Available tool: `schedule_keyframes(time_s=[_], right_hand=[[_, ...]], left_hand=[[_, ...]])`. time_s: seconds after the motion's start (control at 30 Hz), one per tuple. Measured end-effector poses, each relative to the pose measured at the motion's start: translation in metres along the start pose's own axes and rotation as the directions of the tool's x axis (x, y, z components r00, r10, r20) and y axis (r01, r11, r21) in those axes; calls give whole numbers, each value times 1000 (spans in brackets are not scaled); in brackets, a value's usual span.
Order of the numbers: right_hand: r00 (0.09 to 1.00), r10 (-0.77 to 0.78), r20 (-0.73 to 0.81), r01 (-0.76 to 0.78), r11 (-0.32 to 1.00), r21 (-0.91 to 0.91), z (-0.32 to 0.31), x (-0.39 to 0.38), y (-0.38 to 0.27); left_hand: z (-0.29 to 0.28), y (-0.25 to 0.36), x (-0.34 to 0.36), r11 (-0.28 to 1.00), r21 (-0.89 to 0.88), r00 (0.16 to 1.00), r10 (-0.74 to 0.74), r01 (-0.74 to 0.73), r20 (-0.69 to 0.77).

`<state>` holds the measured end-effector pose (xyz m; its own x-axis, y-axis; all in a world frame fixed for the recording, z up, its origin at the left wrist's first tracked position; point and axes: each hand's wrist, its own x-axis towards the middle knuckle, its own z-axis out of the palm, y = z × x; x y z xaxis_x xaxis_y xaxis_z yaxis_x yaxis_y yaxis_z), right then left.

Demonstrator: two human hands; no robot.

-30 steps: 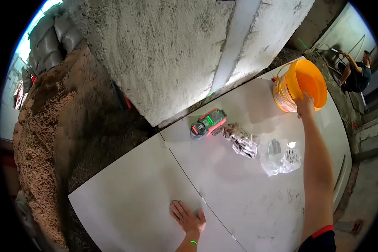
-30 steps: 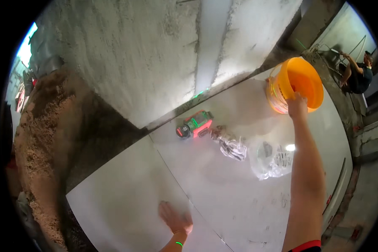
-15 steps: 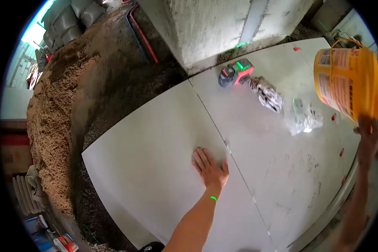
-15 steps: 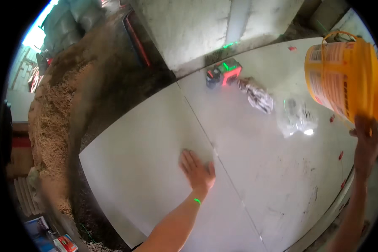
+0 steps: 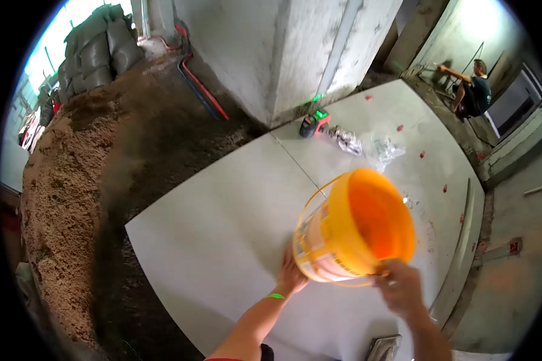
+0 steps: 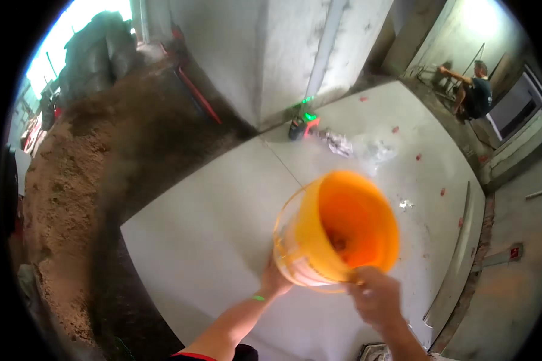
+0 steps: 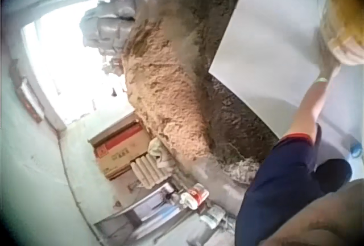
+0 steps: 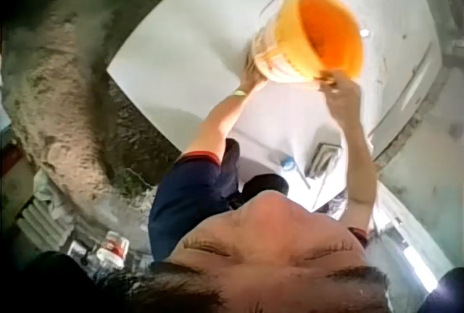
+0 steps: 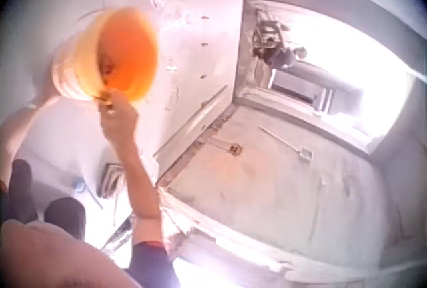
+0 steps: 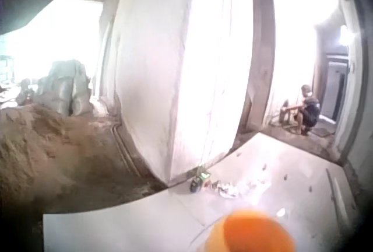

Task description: The person wipes a large floor tile with a cloth, applies adhesive using a notched trowel, and then places the tile onto the floor bed, checking the alignment with a measuring tape and spacers.

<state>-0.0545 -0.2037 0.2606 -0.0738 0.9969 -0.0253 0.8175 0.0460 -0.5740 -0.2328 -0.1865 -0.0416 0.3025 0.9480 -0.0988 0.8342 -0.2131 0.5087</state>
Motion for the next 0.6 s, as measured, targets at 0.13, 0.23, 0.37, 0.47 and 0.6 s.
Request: schedule_keyframes(time_s=[0.13, 0.23, 0.37, 0.47, 0.6], right_hand=[[997, -16, -70, 12, 999, -53, 69, -87, -24], [995, 1, -100, -17, 987, -160, 118, -154, -33], [993, 100, -66, -114, 952, -284, 172, -224, -57], [983, 125, -135, -147, 975, -168, 190, -262, -69], [965, 227, -131, -233, 972, -34, 159, -332, -117]], left_hand=[[-27, -77, -140, 942, 256, 975, -223, 218, -9], [-39, -164, -219, 915, 319, 969, -236, 248, -77], [-113, -194, -289, 863, 304, 866, -468, 404, 175], [-180, -167, -334, 873, 153, 845, -488, 464, 221], [-209, -173, -408, 823, -297, 806, -552, 485, -213]])
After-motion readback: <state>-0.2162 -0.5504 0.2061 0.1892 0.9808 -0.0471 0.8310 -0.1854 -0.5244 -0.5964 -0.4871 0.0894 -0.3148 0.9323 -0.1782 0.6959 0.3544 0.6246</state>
